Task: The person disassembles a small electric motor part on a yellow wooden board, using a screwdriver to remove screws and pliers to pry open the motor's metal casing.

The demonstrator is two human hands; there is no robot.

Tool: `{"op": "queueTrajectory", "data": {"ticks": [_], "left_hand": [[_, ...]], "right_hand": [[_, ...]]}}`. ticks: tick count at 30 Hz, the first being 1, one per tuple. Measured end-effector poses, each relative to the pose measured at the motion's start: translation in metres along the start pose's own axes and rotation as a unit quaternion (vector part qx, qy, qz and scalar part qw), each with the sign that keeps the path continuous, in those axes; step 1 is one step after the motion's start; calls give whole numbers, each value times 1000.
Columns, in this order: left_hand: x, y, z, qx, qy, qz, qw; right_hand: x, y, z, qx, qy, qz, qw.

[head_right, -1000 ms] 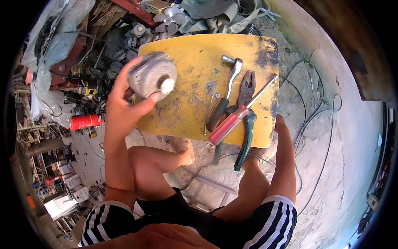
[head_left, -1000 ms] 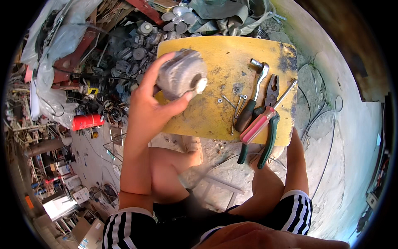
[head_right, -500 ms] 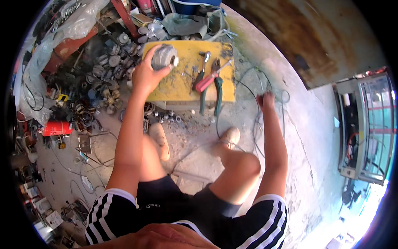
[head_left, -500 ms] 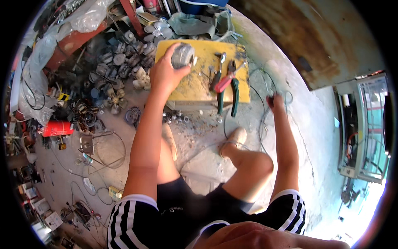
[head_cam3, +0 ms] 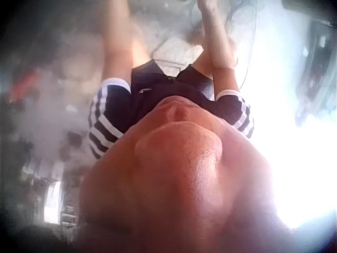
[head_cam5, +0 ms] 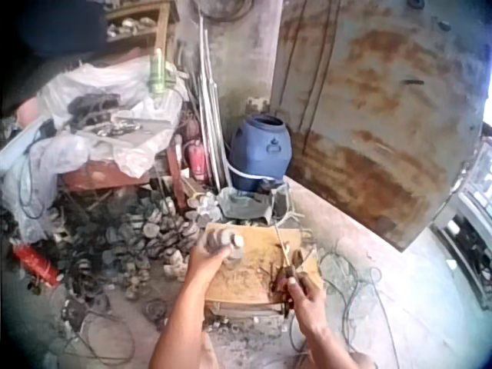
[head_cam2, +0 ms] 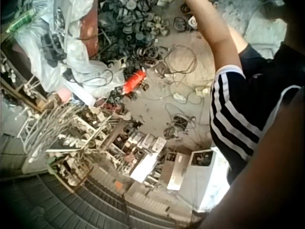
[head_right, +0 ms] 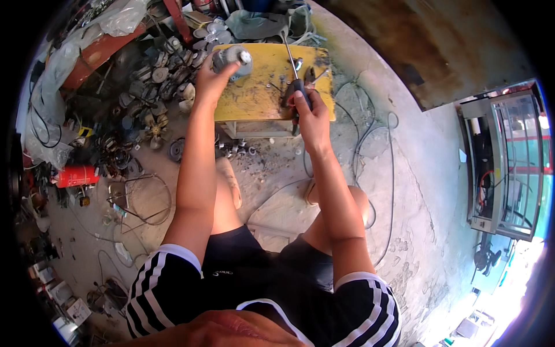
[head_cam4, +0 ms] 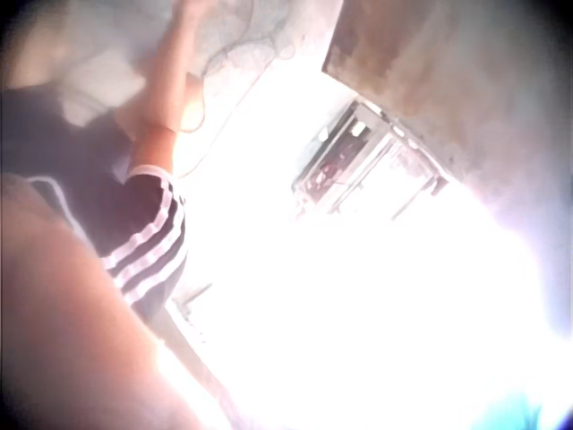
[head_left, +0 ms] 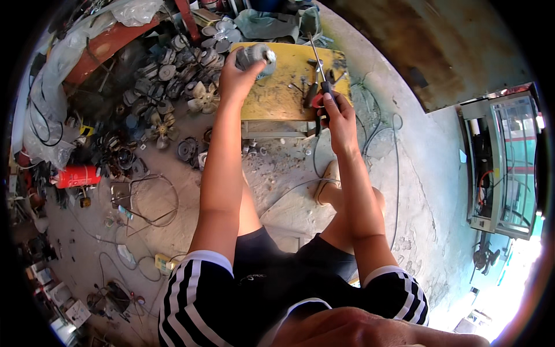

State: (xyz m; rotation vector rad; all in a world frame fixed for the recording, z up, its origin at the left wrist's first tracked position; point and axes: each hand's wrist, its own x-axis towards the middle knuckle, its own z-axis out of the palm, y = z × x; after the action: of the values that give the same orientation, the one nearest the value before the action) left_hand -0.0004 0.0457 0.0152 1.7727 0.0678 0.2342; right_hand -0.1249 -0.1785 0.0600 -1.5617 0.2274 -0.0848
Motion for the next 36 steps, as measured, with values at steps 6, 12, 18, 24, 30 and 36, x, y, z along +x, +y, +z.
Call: {"op": "queueTrajectory", "data": {"ticks": [6, 12, 18, 24, 30, 36], "left_hand": [[-2, 23, -29, -400, -86, -222, 885], [-8, 40, -22, -615, -163, -169, 753], [-12, 36, -9, -670, -206, -204, 683], [-11, 29, 0, -574, -175, -204, 773], [-13, 42, -9, -519, -79, -217, 823], [-10, 31, -9, -472, -71, -221, 850]], "right_hand": [[-12, -9, 11, -163, -22, -168, 972], [-13, -18, 10, -181, 15, -230, 956], [-11, -22, 12, -208, -8, -261, 943], [-10, -28, 6, -256, -16, -293, 921], [-11, -31, 5, -303, -32, -255, 918], [-8, -28, 4, -336, -34, -272, 901]]}}
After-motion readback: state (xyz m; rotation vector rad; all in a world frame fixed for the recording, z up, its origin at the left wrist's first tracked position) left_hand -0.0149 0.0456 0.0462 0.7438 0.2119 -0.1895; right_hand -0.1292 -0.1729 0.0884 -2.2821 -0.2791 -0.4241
